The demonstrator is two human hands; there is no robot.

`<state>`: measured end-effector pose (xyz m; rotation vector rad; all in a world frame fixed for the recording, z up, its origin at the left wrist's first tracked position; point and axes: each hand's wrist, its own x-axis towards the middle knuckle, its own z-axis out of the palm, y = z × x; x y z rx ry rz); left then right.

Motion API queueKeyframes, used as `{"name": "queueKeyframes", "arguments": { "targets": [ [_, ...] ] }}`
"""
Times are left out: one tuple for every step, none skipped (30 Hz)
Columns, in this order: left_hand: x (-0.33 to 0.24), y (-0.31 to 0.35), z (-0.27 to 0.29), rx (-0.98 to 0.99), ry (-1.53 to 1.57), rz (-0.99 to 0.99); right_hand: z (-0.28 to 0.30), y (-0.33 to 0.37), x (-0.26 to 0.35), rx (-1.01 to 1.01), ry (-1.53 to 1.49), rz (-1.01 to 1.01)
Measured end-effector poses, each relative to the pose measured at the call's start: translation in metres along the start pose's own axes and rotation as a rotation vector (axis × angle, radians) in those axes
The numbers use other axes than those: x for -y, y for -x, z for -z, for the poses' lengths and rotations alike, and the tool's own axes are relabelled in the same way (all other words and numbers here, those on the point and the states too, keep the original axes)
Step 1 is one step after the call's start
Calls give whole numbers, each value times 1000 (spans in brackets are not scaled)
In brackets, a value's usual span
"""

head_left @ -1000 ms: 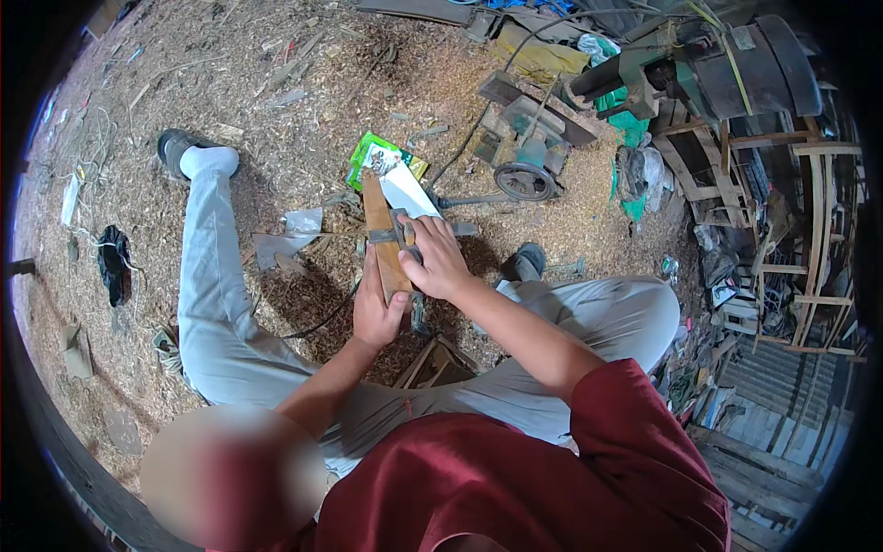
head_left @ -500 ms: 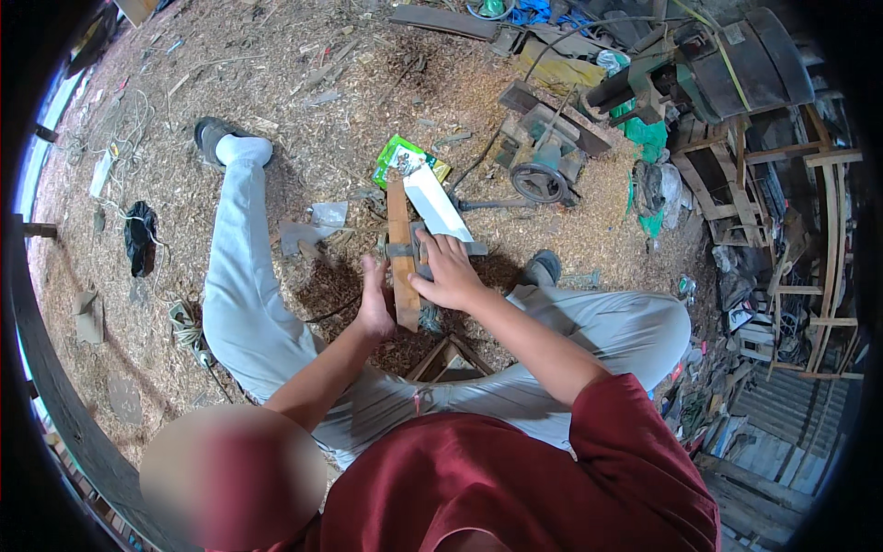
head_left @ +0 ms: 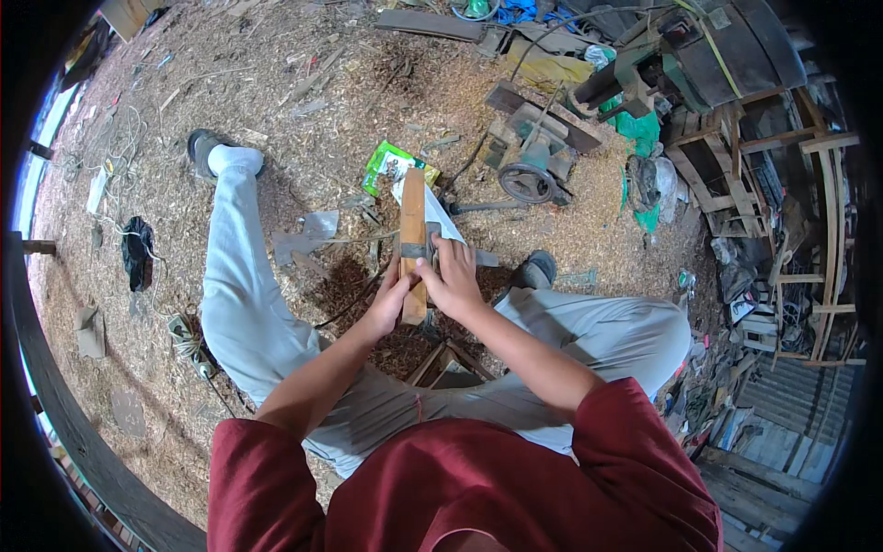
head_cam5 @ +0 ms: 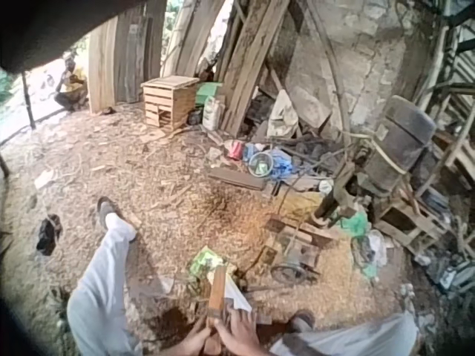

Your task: Fitting together a cross-joint between two wooden pieces and smoothing the edges.

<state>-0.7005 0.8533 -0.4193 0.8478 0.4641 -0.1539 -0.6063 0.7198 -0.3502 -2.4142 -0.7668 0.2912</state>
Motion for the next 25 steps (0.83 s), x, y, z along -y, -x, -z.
{"name": "queueKeyframes", "arguments": {
  "targets": [
    [2,0,-3,-17,-36,37,-2,1,0,-49,25,-30],
    [4,-4,-2,-20,22,63,-4,2,0,-71,13,-43],
    [6,-5,-3,-17,19,65,-6,2,0,-74,12,-46],
    [6,-6,-5,-6,24,58,-8,1,-1,-129,13,-64],
    [7,-8,-9,5,29,50,-9,1,-3,-184,14,-82],
    [8,-9,-12,3,9,48,-9,2,-5,-231,20,-83],
    [5,-7,-17,4,1,48,-3,2,-1,-236,15,-85],
    [3,-5,-22,35,13,45,4,2,2,-234,15,-129],
    [1,-2,-28,67,24,44,11,4,6,-233,15,-174],
    [-1,5,-37,77,15,48,22,9,10,-245,13,-183],
    [-3,12,-46,85,19,104,33,17,13,-242,37,-181],
    [-5,20,-56,94,22,161,44,25,16,-240,61,-181],
    [-8,29,-69,103,9,160,58,33,21,-255,58,-185],
    [-9,37,-81,96,27,208,70,42,25,-265,71,-206],
    [-10,44,-92,88,43,257,82,51,27,-275,84,-228],
    [-11,49,-105,77,30,298,93,60,26,-297,89,-229],
    [-11,55,-117,90,17,300,103,68,25,-314,89,-237],
    [-13,61,-129,103,18,282,113,77,25,-337,91,-229],
    [-15,67,-141,119,18,264,121,84,25,-362,95,-223],
    [-19,73,-153,121,18,261,130,92,26,-381,94,-230],
    [-18,77,-160,133,4,261,137,99,27,-399,78,-227],
    [-17,83,-166,138,15,228,144,106,29,-417,62,-222],
    [-17,88,-172,141,27,195,150,112,29,-433,59,-225],
    [-18,94,-177,155,-12,167,155,118,30,-438,45,-215],
    [-20,99,-180,185,-51,131,159,122,32,-442,29,-205]
  ]
}}
